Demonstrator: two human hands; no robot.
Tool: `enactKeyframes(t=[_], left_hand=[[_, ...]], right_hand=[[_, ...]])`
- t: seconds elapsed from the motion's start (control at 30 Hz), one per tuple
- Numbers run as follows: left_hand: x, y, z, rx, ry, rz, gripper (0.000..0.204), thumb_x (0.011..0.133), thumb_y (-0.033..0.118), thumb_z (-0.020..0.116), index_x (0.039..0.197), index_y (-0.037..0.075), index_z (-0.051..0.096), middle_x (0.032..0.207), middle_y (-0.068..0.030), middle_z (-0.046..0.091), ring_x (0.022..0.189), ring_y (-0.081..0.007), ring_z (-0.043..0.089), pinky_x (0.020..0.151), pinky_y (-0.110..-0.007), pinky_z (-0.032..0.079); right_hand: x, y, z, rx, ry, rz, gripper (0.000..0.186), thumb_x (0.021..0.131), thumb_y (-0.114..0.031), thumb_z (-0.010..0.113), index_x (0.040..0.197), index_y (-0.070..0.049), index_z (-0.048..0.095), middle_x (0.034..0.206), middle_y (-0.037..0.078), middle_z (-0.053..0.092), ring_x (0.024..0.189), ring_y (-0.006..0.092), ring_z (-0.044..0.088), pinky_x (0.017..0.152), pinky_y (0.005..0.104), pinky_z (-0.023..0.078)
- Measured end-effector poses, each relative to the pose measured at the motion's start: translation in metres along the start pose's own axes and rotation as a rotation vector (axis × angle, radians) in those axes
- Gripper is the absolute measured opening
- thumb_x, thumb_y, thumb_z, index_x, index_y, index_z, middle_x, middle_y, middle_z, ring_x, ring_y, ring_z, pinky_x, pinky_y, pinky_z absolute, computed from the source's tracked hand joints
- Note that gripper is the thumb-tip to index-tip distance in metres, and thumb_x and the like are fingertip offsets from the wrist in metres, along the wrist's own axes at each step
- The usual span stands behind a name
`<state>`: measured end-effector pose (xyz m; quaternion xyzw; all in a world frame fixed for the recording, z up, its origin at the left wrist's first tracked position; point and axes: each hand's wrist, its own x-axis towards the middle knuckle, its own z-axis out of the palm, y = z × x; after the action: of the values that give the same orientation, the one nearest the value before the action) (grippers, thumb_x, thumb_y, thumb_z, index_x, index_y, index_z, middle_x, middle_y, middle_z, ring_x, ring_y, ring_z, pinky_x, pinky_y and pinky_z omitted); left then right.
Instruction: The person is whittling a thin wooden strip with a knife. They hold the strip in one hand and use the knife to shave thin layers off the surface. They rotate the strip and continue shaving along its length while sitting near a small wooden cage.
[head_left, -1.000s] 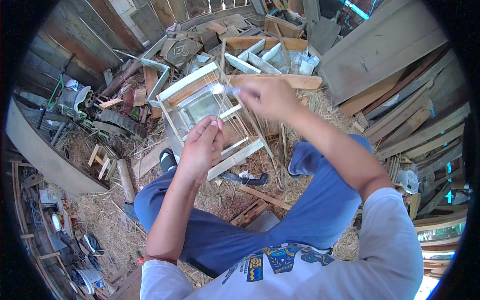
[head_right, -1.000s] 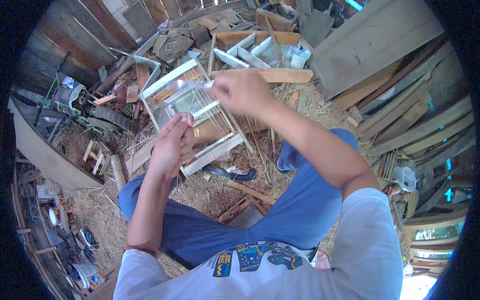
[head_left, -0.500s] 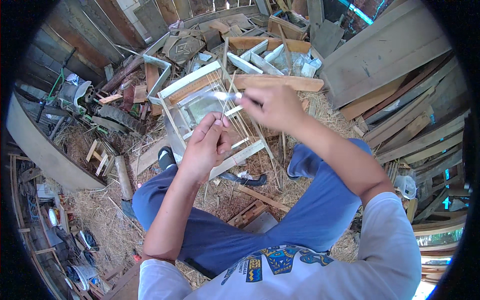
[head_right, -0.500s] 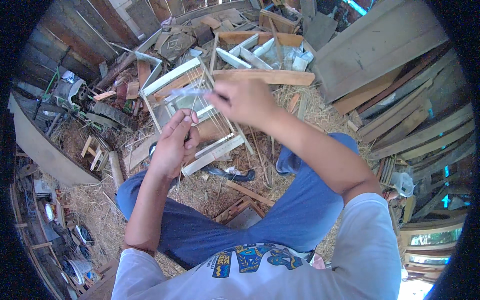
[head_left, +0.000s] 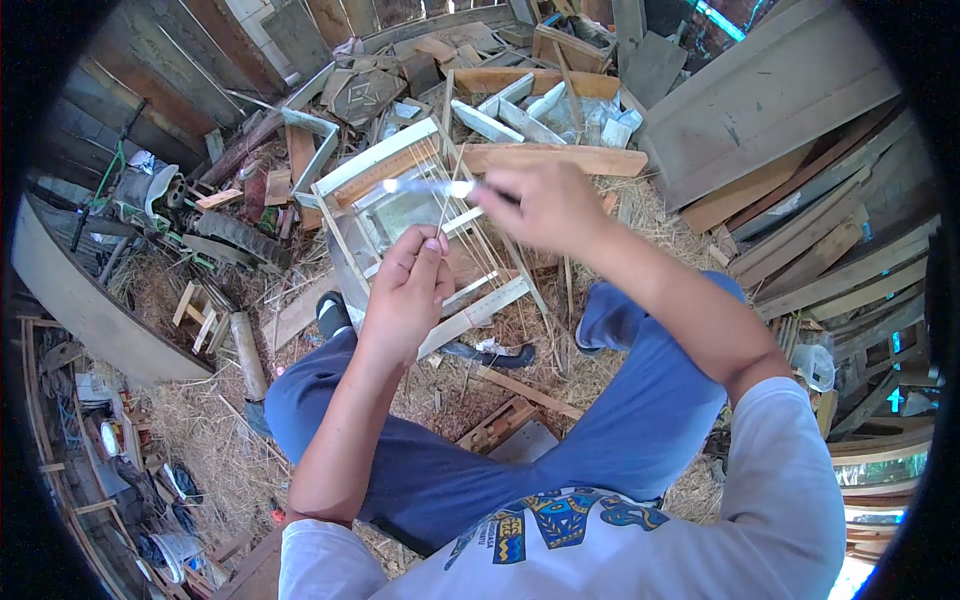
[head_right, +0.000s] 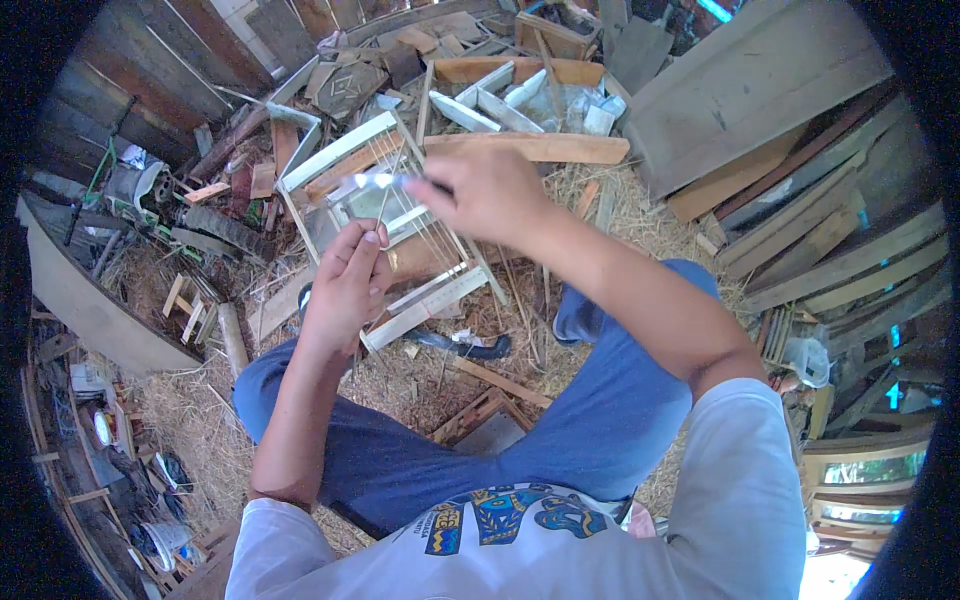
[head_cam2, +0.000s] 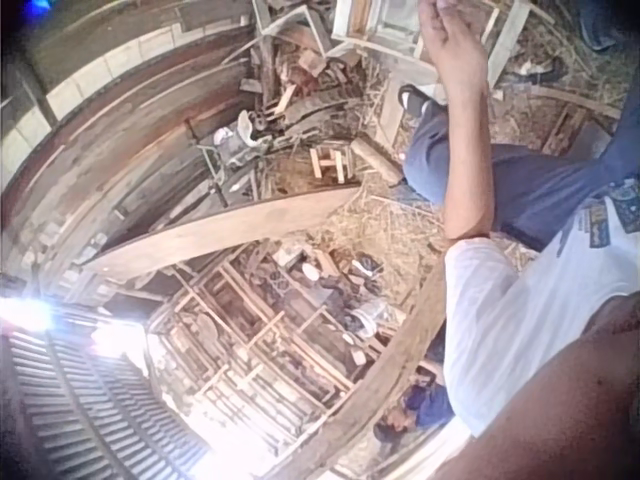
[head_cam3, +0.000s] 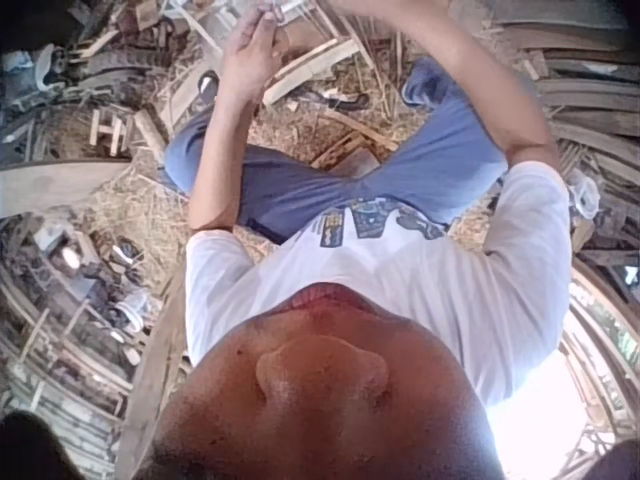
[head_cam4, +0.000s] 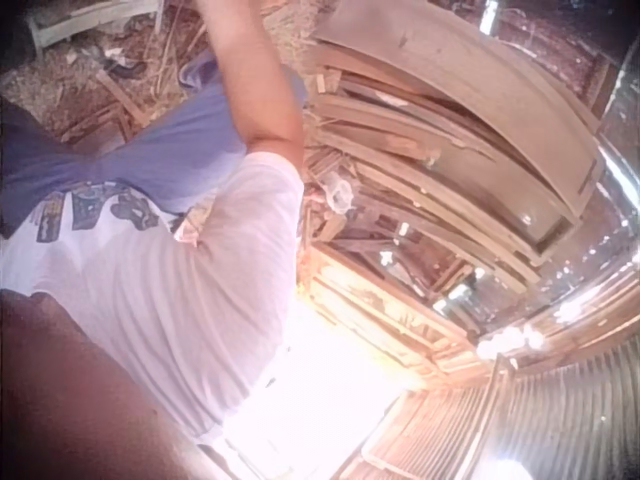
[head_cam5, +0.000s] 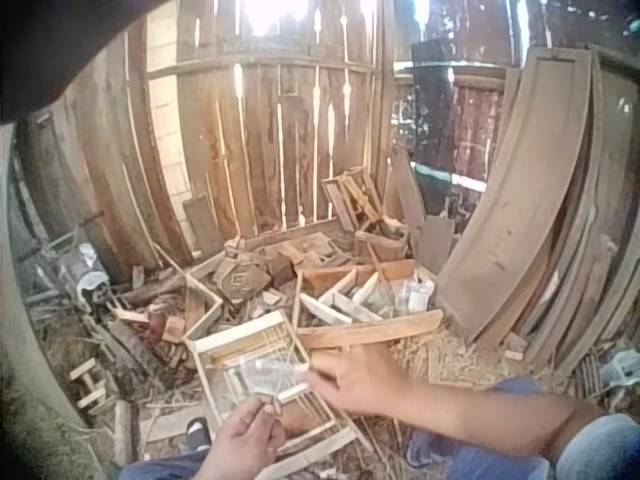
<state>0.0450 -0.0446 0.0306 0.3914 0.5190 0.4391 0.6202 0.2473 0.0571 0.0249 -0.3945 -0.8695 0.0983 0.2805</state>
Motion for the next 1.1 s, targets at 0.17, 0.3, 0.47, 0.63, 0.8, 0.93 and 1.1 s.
enactKeyframes(t=[0.17, 0.3, 0.47, 0.63, 0.8, 0.93, 1.1], left_hand=[[0.002, -0.002, -0.003, 0.026, -0.008, 0.061, 0.016, 0.113, 0.022, 0.045, 0.109, 0.011, 0.055, 0.065, 0.0061, 0.040, 0.050, -0.0022, 0.030, 0.044, -0.022, 0.022], [-0.003, -0.004, 0.003, -0.012, 0.013, 0.029, 0.015, 0.113, 0.022, 0.046, 0.109, 0.011, 0.055, 0.065, 0.0060, 0.041, 0.050, -0.0023, 0.031, 0.045, -0.021, 0.022], [0.002, -0.003, -0.002, 0.017, 0.002, 0.064, 0.014, 0.113, 0.021, 0.046, 0.109, 0.012, 0.056, 0.065, 0.0069, 0.041, 0.052, -0.0023, 0.033, 0.045, -0.022, 0.022], [0.003, -0.007, -0.001, -0.013, 0.009, 0.085, 0.015, 0.113, 0.021, 0.046, 0.109, 0.011, 0.056, 0.066, 0.0069, 0.041, 0.053, -0.0021, 0.033, 0.045, -0.022, 0.022], [0.003, -0.005, -0.004, -0.006, 0.017, 0.021, 0.015, 0.113, 0.022, 0.045, 0.109, 0.011, 0.055, 0.065, 0.0068, 0.041, 0.051, -0.0019, 0.030, 0.044, -0.022, 0.022], [0.001, -0.006, 0.000, -0.015, -0.007, 0.012, 0.015, 0.113, 0.023, 0.045, 0.110, 0.011, 0.054, 0.064, 0.0069, 0.040, 0.048, -0.0018, 0.028, 0.042, -0.022, 0.021], [-0.001, -0.007, 0.000, 0.022, 0.012, 0.024, 0.016, 0.114, 0.023, 0.044, 0.110, 0.011, 0.054, 0.063, 0.0071, 0.039, 0.047, -0.0020, 0.028, 0.041, -0.022, 0.020]], right_hand=[[0.010, 0.009, -0.002, -0.009, -0.033, 0.086, 0.039, 0.098, -0.049, 0.063, 0.078, -0.015, 0.069, 0.059, 0.012, 0.062, 0.059, 0.0354, 0.068, 0.054, 0.0491, 0.052], [-0.007, -0.007, -0.001, -0.004, -0.004, -0.075, 0.041, 0.099, -0.048, 0.062, 0.078, -0.013, 0.068, 0.061, 0.012, 0.063, 0.061, 0.0360, 0.068, 0.055, 0.0489, 0.052], [0.007, 0.010, -0.003, 0.031, -0.060, 0.106, 0.044, 0.099, -0.051, 0.061, 0.077, -0.014, 0.068, 0.060, 0.012, 0.063, 0.060, 0.0367, 0.067, 0.055, 0.0493, 0.052], [-0.004, 0.000, 0.003, 0.040, 0.026, -0.095, 0.044, 0.098, -0.049, 0.063, 0.074, -0.012, 0.066, 0.058, 0.012, 0.060, 0.057, 0.0374, 0.064, 0.052, 0.0476, 0.050], [0.004, 0.002, 0.000, -0.010, -0.038, -0.040, 0.041, 0.097, -0.049, 0.064, 0.076, -0.014, 0.068, 0.060, 0.011, 0.062, 0.060, 0.0361, 0.067, 0.054, 0.0476, 0.052], [0.005, 0.022, 0.003, -0.021, 0.012, -0.011, 0.040, 0.097, -0.048, 0.064, 0.075, -0.015, 0.068, 0.061, 0.010, 0.064, 0.061, 0.0353, 0.068, 0.055, 0.0480, 0.053], [-0.004, 0.007, 0.005, -0.015, 0.030, -0.104, 0.045, 0.098, -0.050, 0.061, 0.074, -0.012, 0.068, 0.064, 0.011, 0.066, 0.063, 0.0362, 0.067, 0.057, 0.0492, 0.053]])
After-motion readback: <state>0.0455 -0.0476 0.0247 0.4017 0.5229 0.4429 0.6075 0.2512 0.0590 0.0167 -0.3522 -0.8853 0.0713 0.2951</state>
